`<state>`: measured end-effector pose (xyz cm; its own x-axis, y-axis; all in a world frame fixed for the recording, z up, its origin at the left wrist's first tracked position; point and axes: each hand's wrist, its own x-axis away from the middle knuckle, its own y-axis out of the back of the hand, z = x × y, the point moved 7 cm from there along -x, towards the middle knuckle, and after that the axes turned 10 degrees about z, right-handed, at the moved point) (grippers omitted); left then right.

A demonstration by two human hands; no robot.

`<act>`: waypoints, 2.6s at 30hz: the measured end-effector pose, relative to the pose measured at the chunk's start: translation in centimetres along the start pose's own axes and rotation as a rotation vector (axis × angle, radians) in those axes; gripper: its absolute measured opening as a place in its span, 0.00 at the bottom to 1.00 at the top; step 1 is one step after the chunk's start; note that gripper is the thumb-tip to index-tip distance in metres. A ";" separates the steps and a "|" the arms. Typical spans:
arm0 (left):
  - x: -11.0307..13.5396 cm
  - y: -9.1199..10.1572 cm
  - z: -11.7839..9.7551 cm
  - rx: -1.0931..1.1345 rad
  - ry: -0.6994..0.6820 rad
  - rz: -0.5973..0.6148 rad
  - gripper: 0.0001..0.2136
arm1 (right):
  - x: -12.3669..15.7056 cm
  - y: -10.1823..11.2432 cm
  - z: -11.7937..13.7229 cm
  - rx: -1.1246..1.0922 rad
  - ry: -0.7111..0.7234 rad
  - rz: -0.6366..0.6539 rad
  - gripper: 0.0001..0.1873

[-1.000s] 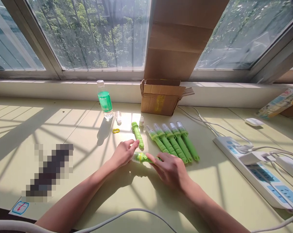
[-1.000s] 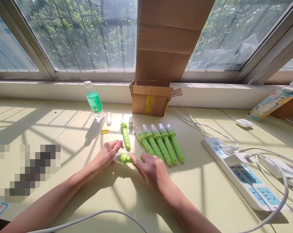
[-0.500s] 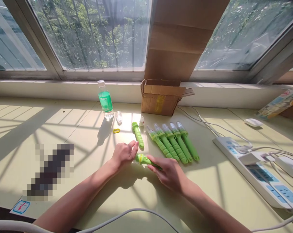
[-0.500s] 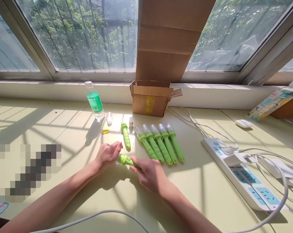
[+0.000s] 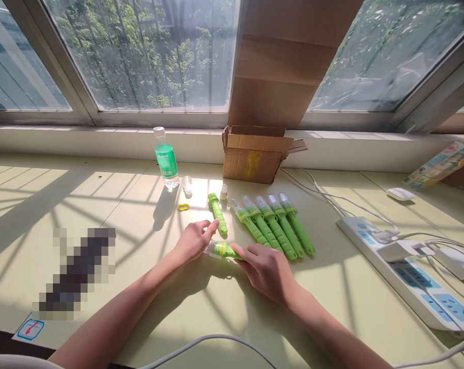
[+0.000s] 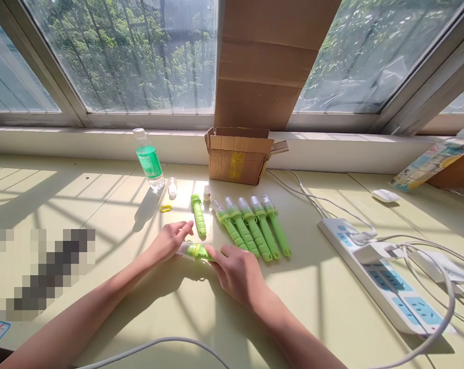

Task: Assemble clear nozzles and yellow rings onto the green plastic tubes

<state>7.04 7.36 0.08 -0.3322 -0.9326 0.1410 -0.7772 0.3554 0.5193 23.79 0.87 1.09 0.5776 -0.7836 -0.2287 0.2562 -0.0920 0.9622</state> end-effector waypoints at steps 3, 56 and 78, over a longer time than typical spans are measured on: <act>0.1 -1.0 1.1 0.161 0.158 0.138 0.26 | 0.2 0.6 0.6 0.172 0.074 -0.094 0.15; 0.7 -1.1 -1.8 -0.548 -0.213 -0.058 0.18 | 0.3 -0.8 1.2 0.086 -0.070 0.150 0.13; 5.3 -1.7 -5.1 -0.957 -1.088 -0.434 0.14 | -0.2 0.0 0.4 -0.872 -0.194 0.349 0.21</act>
<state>9.35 1.50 4.25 -0.7300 -0.2998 -0.6142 -0.4278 -0.5006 0.7526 23.31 0.79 1.17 0.6127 -0.7752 0.1538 0.6258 0.5947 0.5047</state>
